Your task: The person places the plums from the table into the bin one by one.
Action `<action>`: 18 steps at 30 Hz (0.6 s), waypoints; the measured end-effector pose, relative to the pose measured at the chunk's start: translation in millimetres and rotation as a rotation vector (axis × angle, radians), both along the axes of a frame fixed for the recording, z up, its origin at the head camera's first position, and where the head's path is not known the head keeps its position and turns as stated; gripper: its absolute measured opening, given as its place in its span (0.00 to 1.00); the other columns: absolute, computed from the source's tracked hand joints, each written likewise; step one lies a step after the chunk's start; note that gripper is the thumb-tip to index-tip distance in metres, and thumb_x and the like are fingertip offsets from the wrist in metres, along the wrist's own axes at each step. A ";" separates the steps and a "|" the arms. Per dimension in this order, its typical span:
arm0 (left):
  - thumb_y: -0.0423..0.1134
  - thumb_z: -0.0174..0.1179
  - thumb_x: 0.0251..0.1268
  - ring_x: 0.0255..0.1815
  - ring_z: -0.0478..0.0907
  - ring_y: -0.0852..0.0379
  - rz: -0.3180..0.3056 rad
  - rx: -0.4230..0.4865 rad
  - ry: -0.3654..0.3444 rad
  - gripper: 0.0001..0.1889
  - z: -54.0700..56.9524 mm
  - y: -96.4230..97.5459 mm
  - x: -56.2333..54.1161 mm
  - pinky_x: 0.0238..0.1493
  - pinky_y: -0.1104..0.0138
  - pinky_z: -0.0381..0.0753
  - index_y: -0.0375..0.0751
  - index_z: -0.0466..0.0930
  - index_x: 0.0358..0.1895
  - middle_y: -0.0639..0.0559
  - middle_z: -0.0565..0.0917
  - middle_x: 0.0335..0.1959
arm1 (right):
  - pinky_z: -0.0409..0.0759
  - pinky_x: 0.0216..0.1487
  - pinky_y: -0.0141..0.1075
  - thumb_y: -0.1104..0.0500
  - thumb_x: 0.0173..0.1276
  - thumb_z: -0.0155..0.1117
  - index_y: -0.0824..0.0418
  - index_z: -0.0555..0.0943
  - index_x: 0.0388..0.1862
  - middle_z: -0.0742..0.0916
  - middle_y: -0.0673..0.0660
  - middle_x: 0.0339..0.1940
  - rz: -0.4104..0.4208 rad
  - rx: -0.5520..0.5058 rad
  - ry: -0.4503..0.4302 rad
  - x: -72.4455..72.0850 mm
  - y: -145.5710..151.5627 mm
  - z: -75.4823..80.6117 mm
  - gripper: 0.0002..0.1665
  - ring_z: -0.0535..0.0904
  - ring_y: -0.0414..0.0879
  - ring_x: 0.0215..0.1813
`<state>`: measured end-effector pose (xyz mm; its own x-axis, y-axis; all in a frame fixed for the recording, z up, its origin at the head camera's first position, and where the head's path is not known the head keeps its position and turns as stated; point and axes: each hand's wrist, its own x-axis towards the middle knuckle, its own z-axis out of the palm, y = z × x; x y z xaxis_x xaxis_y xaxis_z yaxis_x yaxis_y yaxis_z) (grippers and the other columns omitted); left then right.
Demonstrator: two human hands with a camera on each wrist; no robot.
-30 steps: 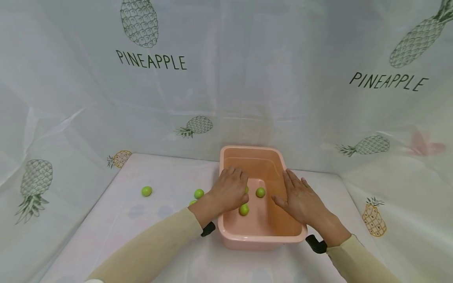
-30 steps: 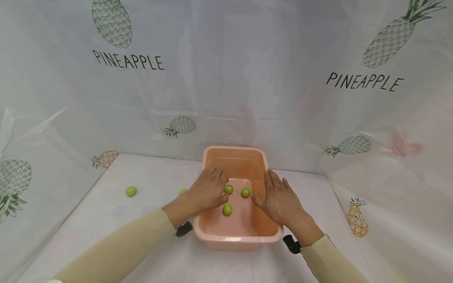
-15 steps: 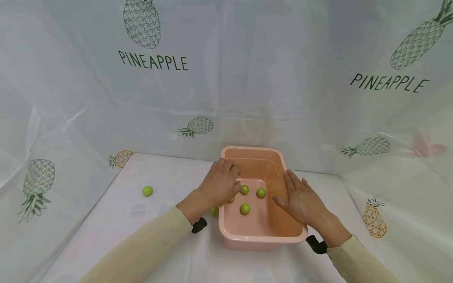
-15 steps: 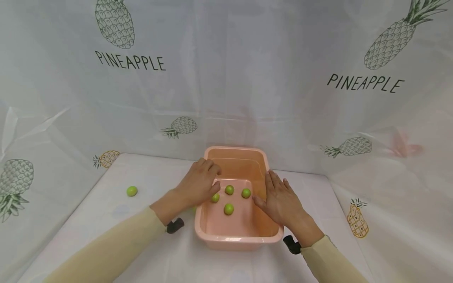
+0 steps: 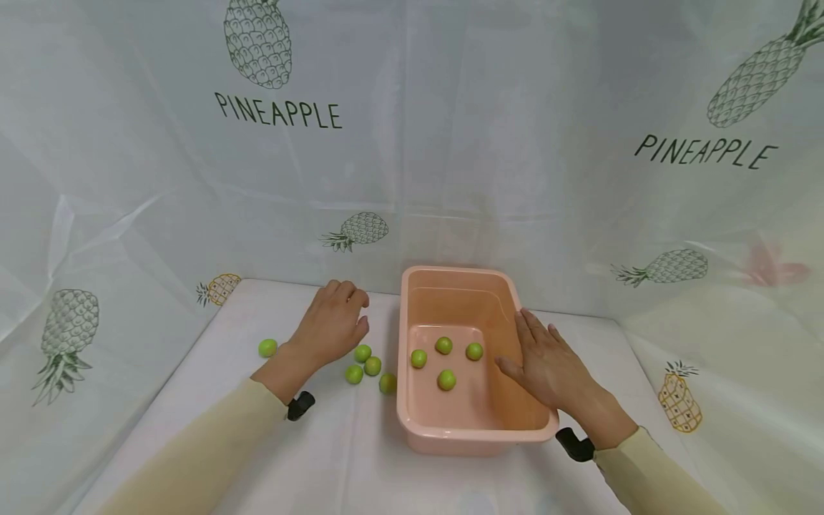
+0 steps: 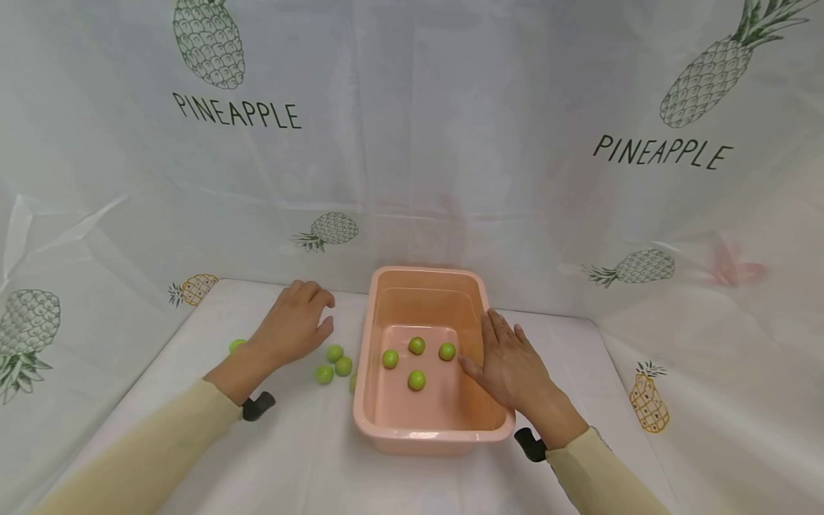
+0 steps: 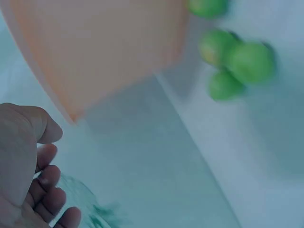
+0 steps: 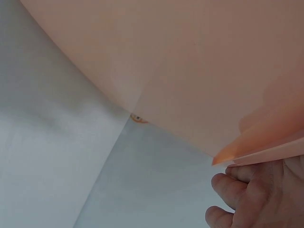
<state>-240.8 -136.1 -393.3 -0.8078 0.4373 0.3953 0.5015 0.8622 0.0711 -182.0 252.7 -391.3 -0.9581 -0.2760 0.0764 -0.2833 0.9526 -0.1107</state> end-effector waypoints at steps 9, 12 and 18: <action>0.37 0.64 0.69 0.54 0.73 0.38 0.106 -0.103 -0.058 0.13 -14.5 -91.7 -16.0 0.54 0.45 0.74 0.35 0.81 0.52 0.39 0.80 0.51 | 0.59 0.79 0.67 0.39 0.77 0.59 0.78 0.56 0.81 0.64 0.76 0.82 0.015 -0.006 0.012 1.1 -0.4 0.5 0.54 0.62 0.71 0.82; 0.37 0.63 0.70 0.57 0.72 0.36 0.148 -0.134 -0.106 0.14 -18.5 -117.2 -17.5 0.55 0.42 0.73 0.34 0.81 0.54 0.38 0.80 0.53 | 0.59 0.79 0.67 0.39 0.78 0.59 0.78 0.55 0.81 0.63 0.76 0.82 0.018 -0.003 0.010 1.2 -0.1 0.4 0.54 0.61 0.71 0.82; 0.38 0.65 0.67 0.57 0.72 0.33 0.192 -0.170 -0.167 0.17 -33.9 -145.9 -13.9 0.54 0.39 0.72 0.34 0.80 0.55 0.35 0.80 0.54 | 0.58 0.79 0.67 0.39 0.78 0.59 0.78 0.55 0.81 0.63 0.76 0.82 0.013 -0.002 0.008 0.5 0.4 -0.6 0.54 0.61 0.71 0.82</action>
<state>-254.7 -282.0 -427.1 -0.9296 0.3191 0.1846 0.3220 0.9466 -0.0148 -181.5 253.2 -391.9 -0.9537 -0.2884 0.0849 -0.2966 0.9487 -0.1098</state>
